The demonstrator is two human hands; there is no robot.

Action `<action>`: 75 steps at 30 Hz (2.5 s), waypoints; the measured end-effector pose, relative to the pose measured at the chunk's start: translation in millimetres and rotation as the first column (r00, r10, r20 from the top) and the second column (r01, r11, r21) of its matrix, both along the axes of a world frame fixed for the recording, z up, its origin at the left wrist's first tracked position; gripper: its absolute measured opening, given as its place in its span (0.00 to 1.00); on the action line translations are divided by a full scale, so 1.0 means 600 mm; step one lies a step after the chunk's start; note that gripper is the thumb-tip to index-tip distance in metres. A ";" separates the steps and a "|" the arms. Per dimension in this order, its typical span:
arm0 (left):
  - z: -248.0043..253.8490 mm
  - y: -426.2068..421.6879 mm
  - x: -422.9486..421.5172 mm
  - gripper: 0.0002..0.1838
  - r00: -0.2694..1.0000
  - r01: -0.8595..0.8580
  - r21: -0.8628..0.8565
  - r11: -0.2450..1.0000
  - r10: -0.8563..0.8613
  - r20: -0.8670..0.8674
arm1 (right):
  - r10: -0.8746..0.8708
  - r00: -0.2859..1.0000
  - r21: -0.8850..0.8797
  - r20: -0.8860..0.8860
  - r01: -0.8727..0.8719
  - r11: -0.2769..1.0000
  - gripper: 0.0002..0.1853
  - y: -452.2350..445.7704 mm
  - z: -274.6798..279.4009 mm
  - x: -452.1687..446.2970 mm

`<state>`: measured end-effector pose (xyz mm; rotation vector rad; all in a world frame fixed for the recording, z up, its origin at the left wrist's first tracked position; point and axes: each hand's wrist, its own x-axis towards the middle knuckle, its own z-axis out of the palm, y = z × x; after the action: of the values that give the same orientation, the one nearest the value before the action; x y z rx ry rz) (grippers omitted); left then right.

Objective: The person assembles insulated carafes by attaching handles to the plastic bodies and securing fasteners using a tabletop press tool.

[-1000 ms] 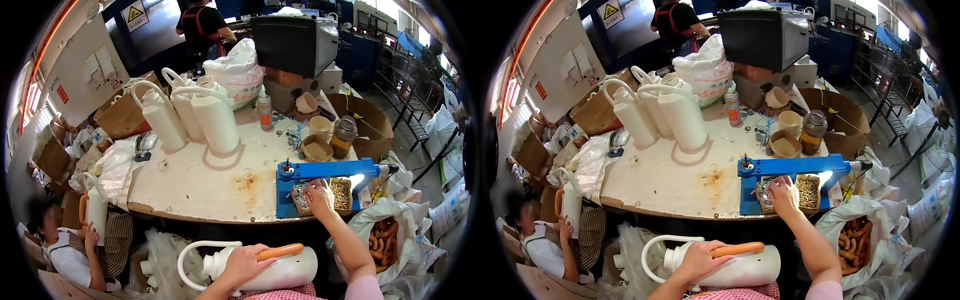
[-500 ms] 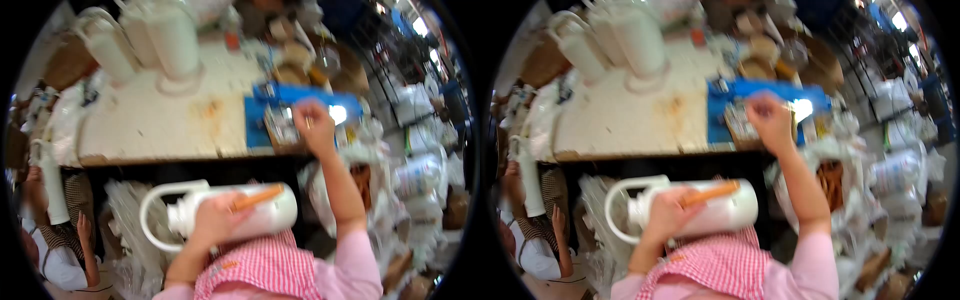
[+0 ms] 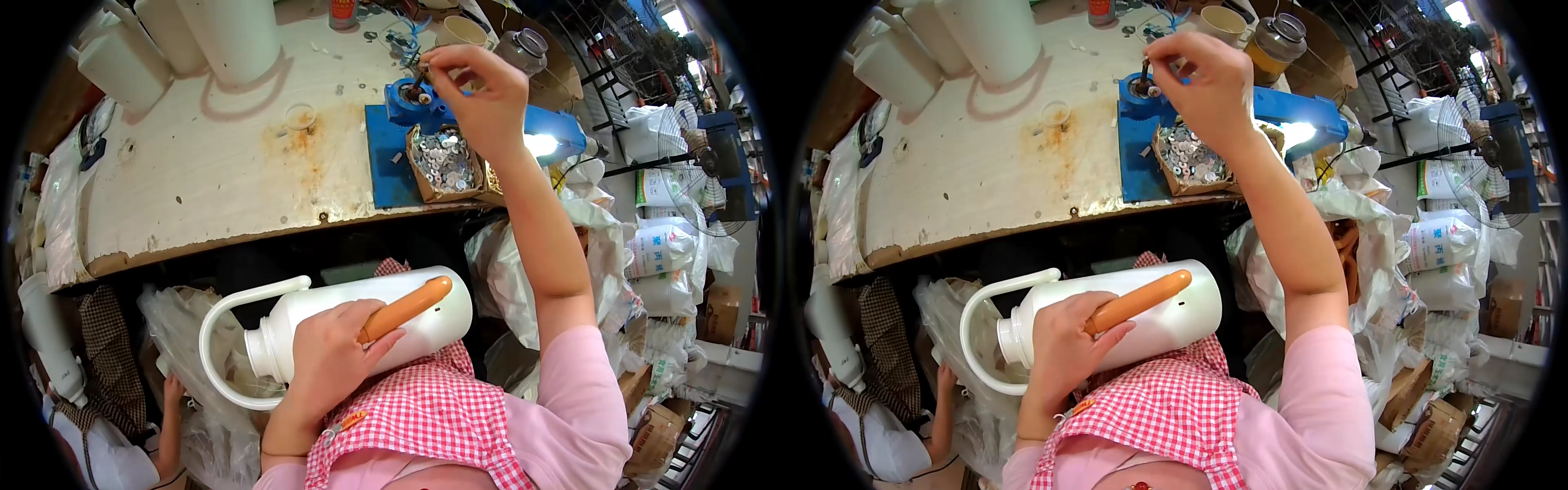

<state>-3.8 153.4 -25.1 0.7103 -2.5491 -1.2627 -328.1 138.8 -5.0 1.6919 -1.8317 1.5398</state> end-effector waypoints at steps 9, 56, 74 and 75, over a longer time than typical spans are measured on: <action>-0.006 0.002 -0.002 0.17 1.000 -0.009 -0.001 1.000 0.009 -0.022 | -0.073 0.795 -0.032 -0.602 0.068 0.997 0.09 0.002 0.006 -0.015; 0.110 -0.311 -0.199 0.17 0.795 -0.380 -0.076 0.922 0.284 -0.537 | 0.288 0.506 -0.248 0.813 -0.147 0.958 0.22 0.053 -0.040 0.032; 0.200 -0.265 -0.227 0.14 0.987 -0.154 -0.404 0.902 0.157 -0.025 | -0.071 0.402 0.133 0.913 -0.127 0.983 0.22 0.015 -0.085 0.004; 0.211 -0.246 -0.261 0.15 0.991 -0.056 -0.449 0.892 0.105 0.083 | -0.058 0.424 0.120 0.904 -0.121 0.985 0.23 0.027 -0.075 -0.015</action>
<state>-160.4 5.5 101.4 0.7802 -2.7130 -0.5841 -337.0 155.0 -50.2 0.8768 -2.4080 2.7460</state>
